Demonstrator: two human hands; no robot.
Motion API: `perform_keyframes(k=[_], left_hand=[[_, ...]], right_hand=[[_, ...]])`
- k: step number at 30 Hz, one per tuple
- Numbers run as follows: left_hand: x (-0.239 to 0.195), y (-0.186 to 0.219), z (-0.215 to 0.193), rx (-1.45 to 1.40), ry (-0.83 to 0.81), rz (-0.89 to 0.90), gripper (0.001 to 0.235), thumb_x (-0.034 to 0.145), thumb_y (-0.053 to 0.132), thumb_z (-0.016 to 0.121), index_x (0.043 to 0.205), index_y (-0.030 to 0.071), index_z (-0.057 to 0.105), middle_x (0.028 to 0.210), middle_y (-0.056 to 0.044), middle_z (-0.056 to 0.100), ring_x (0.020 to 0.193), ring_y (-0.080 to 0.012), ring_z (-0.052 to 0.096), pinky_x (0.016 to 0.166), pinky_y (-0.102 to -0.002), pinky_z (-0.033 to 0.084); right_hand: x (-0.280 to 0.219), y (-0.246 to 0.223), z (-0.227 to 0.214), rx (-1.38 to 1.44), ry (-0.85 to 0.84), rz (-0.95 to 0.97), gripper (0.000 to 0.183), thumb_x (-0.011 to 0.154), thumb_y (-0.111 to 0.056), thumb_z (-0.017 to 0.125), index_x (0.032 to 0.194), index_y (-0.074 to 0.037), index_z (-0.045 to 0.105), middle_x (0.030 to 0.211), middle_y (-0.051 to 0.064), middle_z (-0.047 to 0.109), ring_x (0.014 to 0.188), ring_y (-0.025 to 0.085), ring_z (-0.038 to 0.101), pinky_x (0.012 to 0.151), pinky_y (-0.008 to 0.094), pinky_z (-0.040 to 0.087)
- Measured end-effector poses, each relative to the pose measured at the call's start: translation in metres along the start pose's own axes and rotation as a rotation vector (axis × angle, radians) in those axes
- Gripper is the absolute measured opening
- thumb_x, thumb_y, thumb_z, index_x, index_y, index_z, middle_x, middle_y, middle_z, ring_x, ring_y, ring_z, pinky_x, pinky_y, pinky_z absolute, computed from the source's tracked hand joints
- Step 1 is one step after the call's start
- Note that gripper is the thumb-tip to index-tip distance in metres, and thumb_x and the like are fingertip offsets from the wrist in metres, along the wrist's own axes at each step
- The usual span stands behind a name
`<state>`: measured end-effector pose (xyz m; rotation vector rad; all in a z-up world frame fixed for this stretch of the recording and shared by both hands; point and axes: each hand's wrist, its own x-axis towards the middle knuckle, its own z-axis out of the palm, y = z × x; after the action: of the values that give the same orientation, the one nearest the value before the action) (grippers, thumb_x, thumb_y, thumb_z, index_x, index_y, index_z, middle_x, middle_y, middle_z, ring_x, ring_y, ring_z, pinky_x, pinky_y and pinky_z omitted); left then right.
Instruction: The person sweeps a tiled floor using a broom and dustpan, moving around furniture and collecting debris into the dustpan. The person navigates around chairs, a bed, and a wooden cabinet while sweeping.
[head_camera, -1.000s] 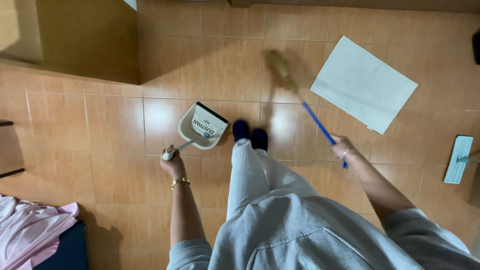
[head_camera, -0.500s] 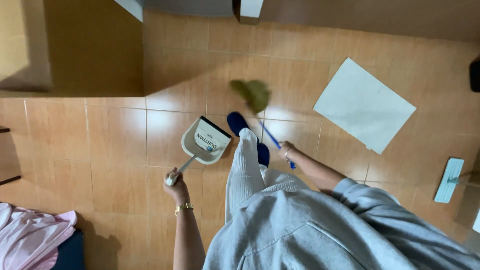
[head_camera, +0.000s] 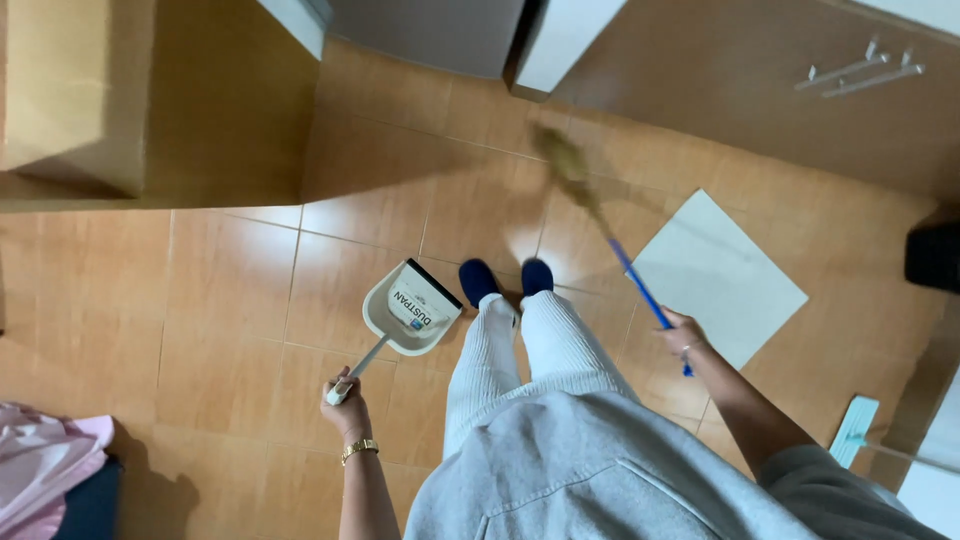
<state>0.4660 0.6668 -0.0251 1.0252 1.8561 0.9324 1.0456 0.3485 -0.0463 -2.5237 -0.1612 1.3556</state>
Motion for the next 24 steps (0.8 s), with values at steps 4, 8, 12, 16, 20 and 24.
perform_keyframes(k=[4, 8, 12, 16, 20, 24], left_hand=[[-0.007, -0.003, 0.002, -0.054, 0.034, -0.015, 0.026, 0.090, -0.010, 0.070, 0.079, 0.003, 0.051, 0.105, -0.025, 0.071, 0.103, -0.0248, 0.068, 0.091, -0.043, 0.053], [-0.017, -0.002, 0.009, -0.238, 0.089, -0.188, 0.028, 0.088, -0.016, 0.063, 0.075, 0.005, 0.049, 0.112, -0.023, 0.069, 0.102, -0.0174, 0.066, 0.077, -0.023, 0.055], [-0.032, 0.004, 0.018, -0.531, 0.191, -0.356, 0.031, 0.090, -0.017, 0.056, 0.068, 0.004, 0.049, 0.112, -0.025, 0.066, 0.093, -0.0193, 0.063, 0.068, -0.018, 0.057], [-0.046, 0.023, 0.043, -0.094, 0.209, -0.228, 0.027, 0.090, -0.008, 0.067, 0.075, 0.008, 0.052, 0.115, -0.024, 0.070, 0.100, -0.0192, 0.066, 0.071, -0.022, 0.054], [-0.047, 0.025, 0.057, -0.188, 0.261, -0.162, 0.029, 0.084, -0.019, 0.069, 0.076, 0.003, 0.051, 0.105, -0.026, 0.067, 0.106, -0.0283, 0.065, 0.085, -0.035, 0.050], [-0.042, 0.023, 0.053, -0.086, 0.265, -0.076, 0.034, 0.079, -0.022, 0.075, 0.076, 0.004, 0.052, 0.088, -0.015, 0.066, 0.115, -0.0320, 0.067, 0.106, -0.048, 0.048]], right_hand=[[0.052, -0.053, -0.035, -0.157, 0.119, 0.116, 0.054, 0.081, -0.019, 0.076, 0.135, -0.014, 0.069, 0.085, 0.024, 0.075, 0.064, 0.039, 0.073, 0.049, 0.052, 0.062], [0.136, -0.114, -0.032, -0.039, 0.129, 0.278, 0.015, 0.080, 0.000, 0.066, 0.087, 0.013, 0.068, 0.055, 0.022, 0.063, 0.046, 0.033, 0.063, 0.043, 0.046, 0.054], [0.267, -0.100, 0.073, -1.808, -0.404, -0.331, 0.042, 0.080, -0.045, 0.063, 0.117, -0.029, 0.076, 0.117, -0.008, 0.077, 0.111, 0.014, 0.072, 0.089, 0.033, 0.056], [0.106, -0.219, 0.103, -0.145, -0.186, 0.142, 0.043, 0.076, -0.048, 0.081, 0.103, -0.015, 0.076, 0.094, 0.005, 0.076, 0.086, 0.023, 0.073, 0.063, 0.034, 0.052], [0.119, -0.264, 0.140, -0.806, -0.437, -0.254, 0.055, 0.089, -0.016, 0.055, 0.143, -0.021, 0.056, 0.135, 0.017, 0.066, 0.122, 0.037, 0.065, 0.100, 0.043, 0.056], [0.130, -0.339, 0.126, -0.960, -0.598, -0.477, 0.067, 0.078, -0.023, 0.079, 0.143, -0.028, 0.061, 0.144, 0.014, 0.063, 0.132, 0.036, 0.060, 0.112, 0.042, 0.051]])
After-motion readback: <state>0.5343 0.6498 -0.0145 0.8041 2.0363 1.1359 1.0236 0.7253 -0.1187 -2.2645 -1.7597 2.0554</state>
